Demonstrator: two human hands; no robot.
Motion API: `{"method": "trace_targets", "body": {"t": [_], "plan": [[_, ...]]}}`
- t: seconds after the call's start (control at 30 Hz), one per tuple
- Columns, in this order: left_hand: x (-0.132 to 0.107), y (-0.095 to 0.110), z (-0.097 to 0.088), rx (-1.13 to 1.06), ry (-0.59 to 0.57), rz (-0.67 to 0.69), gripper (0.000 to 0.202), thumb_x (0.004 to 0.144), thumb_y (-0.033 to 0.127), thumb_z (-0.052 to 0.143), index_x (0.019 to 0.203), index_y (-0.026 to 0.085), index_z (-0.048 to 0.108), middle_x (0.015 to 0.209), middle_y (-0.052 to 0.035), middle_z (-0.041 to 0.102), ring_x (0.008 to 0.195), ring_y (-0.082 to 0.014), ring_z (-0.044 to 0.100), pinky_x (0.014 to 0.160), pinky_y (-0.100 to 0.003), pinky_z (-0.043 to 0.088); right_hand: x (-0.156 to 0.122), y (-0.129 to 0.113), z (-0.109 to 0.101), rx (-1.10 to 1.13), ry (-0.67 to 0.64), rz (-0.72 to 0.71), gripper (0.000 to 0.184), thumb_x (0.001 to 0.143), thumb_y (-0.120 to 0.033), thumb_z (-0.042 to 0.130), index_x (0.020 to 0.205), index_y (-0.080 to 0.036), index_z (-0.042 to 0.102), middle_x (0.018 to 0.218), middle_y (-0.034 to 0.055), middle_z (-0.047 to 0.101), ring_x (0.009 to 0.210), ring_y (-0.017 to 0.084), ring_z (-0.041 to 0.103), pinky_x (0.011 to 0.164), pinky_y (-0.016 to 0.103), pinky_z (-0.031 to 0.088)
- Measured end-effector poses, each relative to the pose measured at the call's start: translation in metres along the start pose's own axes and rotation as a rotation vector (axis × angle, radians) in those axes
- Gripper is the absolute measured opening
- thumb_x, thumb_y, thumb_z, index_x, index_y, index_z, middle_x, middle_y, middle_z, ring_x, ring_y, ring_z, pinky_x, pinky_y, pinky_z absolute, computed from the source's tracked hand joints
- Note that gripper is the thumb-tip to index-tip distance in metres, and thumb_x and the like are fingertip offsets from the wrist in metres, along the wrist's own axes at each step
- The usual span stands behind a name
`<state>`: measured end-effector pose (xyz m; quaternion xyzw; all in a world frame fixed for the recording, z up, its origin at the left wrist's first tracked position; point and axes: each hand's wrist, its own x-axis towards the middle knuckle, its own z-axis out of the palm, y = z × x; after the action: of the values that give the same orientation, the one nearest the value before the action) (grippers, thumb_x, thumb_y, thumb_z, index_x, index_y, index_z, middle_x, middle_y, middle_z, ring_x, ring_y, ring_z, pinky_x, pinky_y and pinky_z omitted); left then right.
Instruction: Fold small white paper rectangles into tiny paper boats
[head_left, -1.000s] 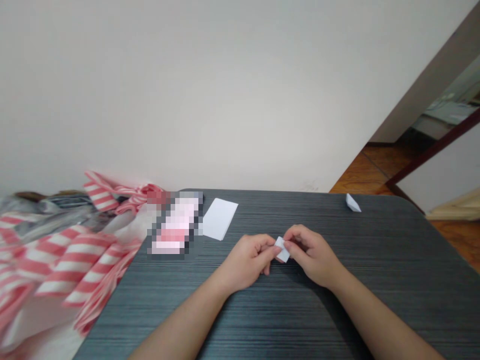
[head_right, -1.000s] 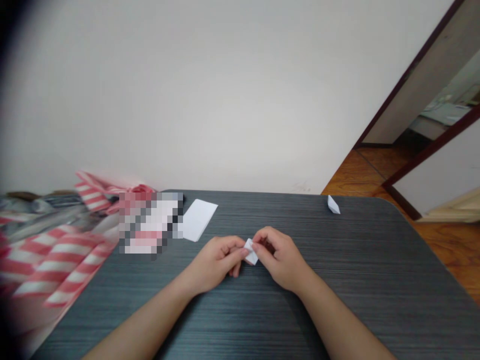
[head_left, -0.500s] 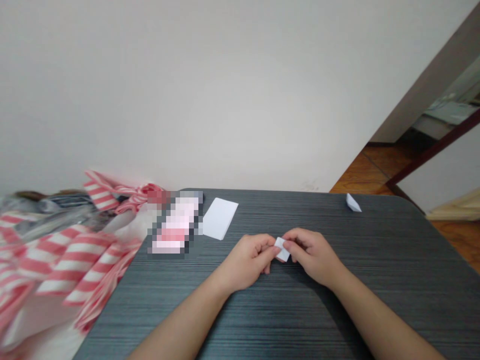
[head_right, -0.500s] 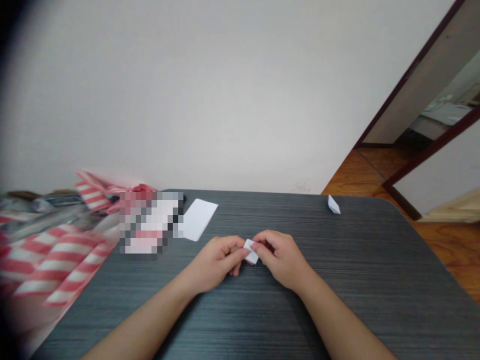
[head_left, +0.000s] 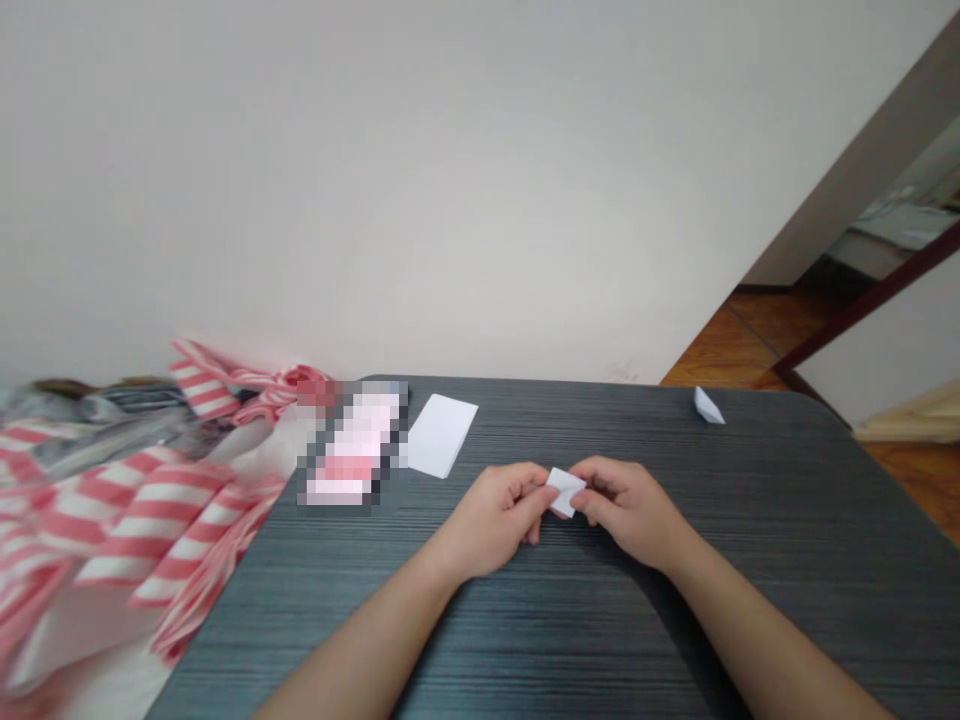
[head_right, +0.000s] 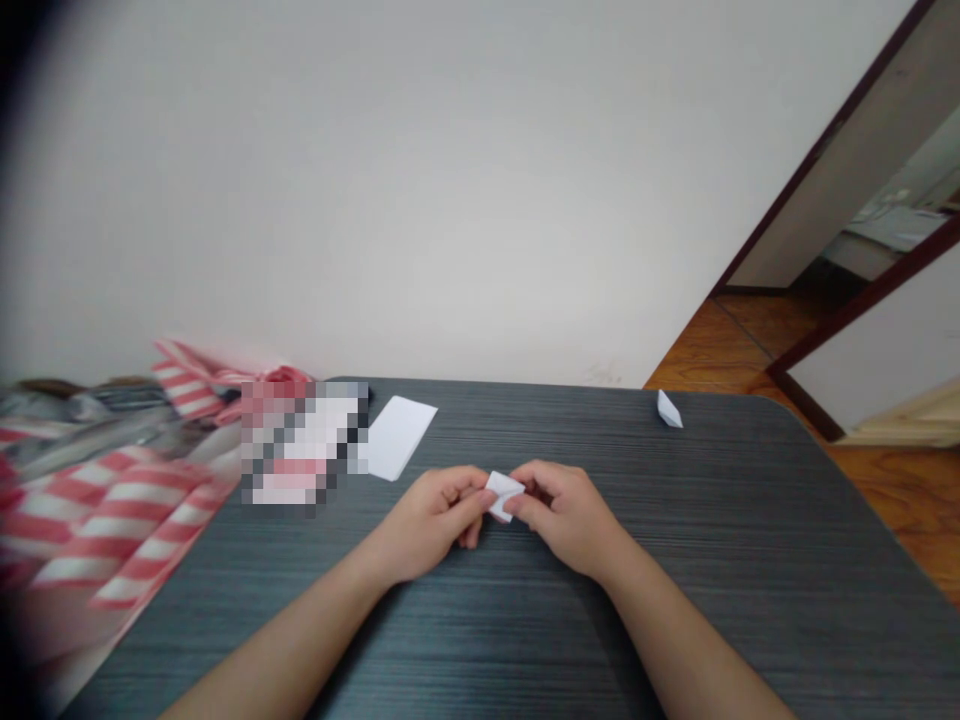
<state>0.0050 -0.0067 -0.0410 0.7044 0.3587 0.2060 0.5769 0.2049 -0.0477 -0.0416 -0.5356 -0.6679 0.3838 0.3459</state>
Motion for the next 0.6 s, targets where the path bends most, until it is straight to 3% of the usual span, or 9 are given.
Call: {"method": "trace_targets", "body": {"t": [0.1, 0.33, 0.6], "plan": [[0.0005, -0.0018, 0.0002, -0.006, -0.004, 0.001, 0.029, 0.095, 0.036, 0.048, 0.088, 0.016, 0.067, 0.054, 0.0038, 0.054, 0.05, -0.0095, 0.048, 0.052, -0.019, 0.036, -0.0006, 0.0011, -0.0004, -0.015, -0.005, -0.021, 0.01, 0.086, -0.024, 0.062, 0.089, -0.018, 0.07, 0.068, -0.0006, 0.064, 0.055, 0.011, 0.054, 0.053, 0.021, 0.04], [0.0015, -0.0033, 0.001, 0.001, -0.009, 0.02, 0.028, 0.095, 0.034, 0.048, 0.089, 0.016, 0.068, 0.056, 0.0033, 0.056, 0.051, -0.0099, 0.05, 0.052, -0.02, 0.037, -0.0021, -0.0012, -0.0023, -0.076, 0.006, -0.018, 0.018, 0.091, -0.025, 0.057, 0.082, -0.018, 0.071, 0.057, -0.0023, 0.06, 0.05, 0.011, 0.055, 0.053, 0.021, 0.04], [0.0021, -0.0029, 0.0012, -0.007, -0.008, 0.016, 0.025, 0.093, 0.033, 0.05, 0.087, 0.016, 0.068, 0.054, 0.0037, 0.056, 0.049, -0.0096, 0.049, 0.051, -0.019, 0.036, -0.0019, 0.0001, 0.0008, -0.027, 0.004, 0.041, 0.022, 0.091, -0.022, 0.055, 0.071, -0.017, 0.063, 0.057, -0.0015, 0.063, 0.049, 0.011, 0.058, 0.052, 0.02, 0.043]]}}
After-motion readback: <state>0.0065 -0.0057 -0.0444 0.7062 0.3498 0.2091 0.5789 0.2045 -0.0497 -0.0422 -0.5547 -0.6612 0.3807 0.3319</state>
